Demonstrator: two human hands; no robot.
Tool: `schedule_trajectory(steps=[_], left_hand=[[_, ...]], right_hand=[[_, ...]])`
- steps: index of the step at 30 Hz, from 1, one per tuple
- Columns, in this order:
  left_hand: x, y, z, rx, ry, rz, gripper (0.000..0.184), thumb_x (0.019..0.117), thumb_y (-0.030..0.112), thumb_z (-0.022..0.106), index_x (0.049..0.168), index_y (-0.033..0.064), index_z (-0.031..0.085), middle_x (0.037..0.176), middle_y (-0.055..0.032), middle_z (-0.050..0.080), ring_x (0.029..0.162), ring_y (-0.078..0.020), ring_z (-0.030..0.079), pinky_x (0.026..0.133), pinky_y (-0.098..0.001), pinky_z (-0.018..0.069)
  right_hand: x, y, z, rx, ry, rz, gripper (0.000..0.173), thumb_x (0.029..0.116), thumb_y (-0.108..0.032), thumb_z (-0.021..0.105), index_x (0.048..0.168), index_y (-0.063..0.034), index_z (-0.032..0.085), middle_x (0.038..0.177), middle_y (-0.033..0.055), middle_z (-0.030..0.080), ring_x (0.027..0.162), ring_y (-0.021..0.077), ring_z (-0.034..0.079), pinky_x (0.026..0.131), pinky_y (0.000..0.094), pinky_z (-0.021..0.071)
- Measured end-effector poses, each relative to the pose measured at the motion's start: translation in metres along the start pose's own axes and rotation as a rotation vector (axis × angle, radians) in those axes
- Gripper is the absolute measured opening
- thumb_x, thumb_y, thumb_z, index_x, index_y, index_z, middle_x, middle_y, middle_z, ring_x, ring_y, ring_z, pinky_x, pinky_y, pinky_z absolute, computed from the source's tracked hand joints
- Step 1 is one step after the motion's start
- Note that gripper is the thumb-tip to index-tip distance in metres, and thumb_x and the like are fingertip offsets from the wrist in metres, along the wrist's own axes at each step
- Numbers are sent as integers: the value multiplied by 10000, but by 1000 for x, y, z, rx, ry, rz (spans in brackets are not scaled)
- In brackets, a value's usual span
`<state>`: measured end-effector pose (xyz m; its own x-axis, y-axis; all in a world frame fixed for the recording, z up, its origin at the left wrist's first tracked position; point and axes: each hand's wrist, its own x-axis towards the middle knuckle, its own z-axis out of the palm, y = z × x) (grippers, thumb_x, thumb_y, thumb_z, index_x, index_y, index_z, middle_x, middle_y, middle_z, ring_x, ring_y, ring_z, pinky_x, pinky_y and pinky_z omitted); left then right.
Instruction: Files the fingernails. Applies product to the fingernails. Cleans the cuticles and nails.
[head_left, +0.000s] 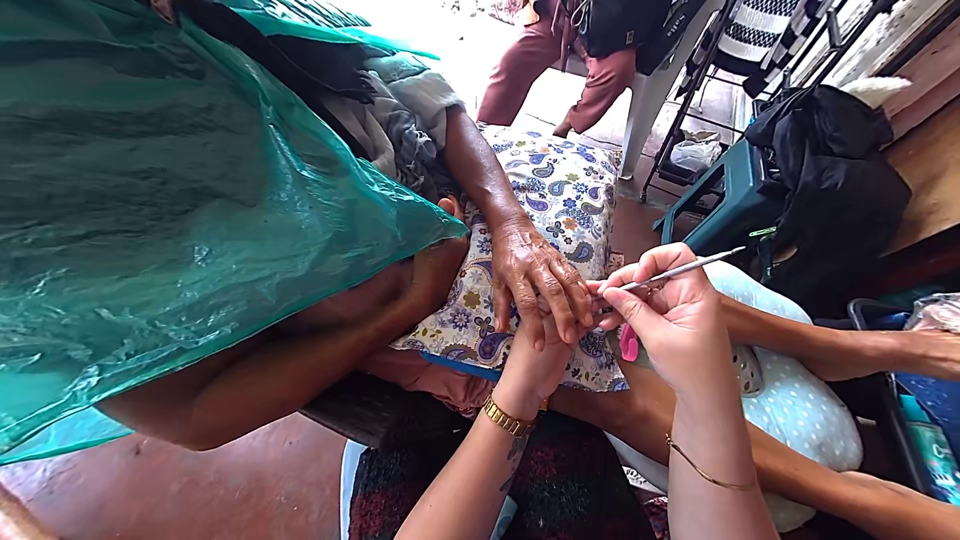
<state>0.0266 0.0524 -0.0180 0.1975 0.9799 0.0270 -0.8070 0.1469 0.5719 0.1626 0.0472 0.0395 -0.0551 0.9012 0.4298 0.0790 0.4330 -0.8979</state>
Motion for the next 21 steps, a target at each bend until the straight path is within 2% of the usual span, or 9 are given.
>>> schedule_trajectory(steps=[2,6,9,12,15,19,21], left_hand=[[-1,1,1,6,5,2,224,980,-52,429,936,30,633,849,-71,702,828,-158,712,870,-333,594],[0,1,2,15,14,-3,240,990,-36,410,930,33,631,826,-61,686,807,-143,698,860,-320,588],[-2,1,1,10,14,-4,236,1004,-33,408,937,37,623,846,-69,702,818,-146,708,853,-310,591],[-2,2,3,9,6,-13,234,1000,-36,404,951,35,622,846,-67,699,830,-151,714,870,-316,589],[-1,1,1,-16,0,-8,245,1004,-37,401,919,42,616,829,-60,690,805,-139,700,842,-300,588],[-2,2,2,-8,2,-16,247,997,-43,400,937,28,629,826,-64,687,800,-139,698,847,-299,587],[-1,2,2,-12,5,-16,248,1009,-31,395,933,35,621,821,-60,683,794,-133,692,833,-288,585]], right_hand=[[0,-2,-1,-4,-19,1,282,917,80,653,1076,-102,508,958,37,736,718,120,737,612,241,633],[-1,-2,6,-17,63,-2,293,913,94,648,1074,-97,496,963,32,729,704,116,736,605,244,635],[-2,-3,3,-62,9,-23,274,920,71,651,1073,-101,504,976,27,738,729,111,742,611,232,633],[-4,-3,8,-43,77,-20,283,922,84,642,1073,-100,489,964,25,730,695,110,734,601,242,635],[-7,-4,7,-90,64,-48,265,917,69,656,1070,-96,515,979,15,742,725,89,738,620,220,633],[-8,-2,11,0,122,-31,292,916,96,652,1064,-99,493,958,32,734,700,123,741,606,253,643],[-9,0,11,1,112,-43,285,918,93,649,1071,-95,499,969,39,742,737,128,752,621,246,641]])
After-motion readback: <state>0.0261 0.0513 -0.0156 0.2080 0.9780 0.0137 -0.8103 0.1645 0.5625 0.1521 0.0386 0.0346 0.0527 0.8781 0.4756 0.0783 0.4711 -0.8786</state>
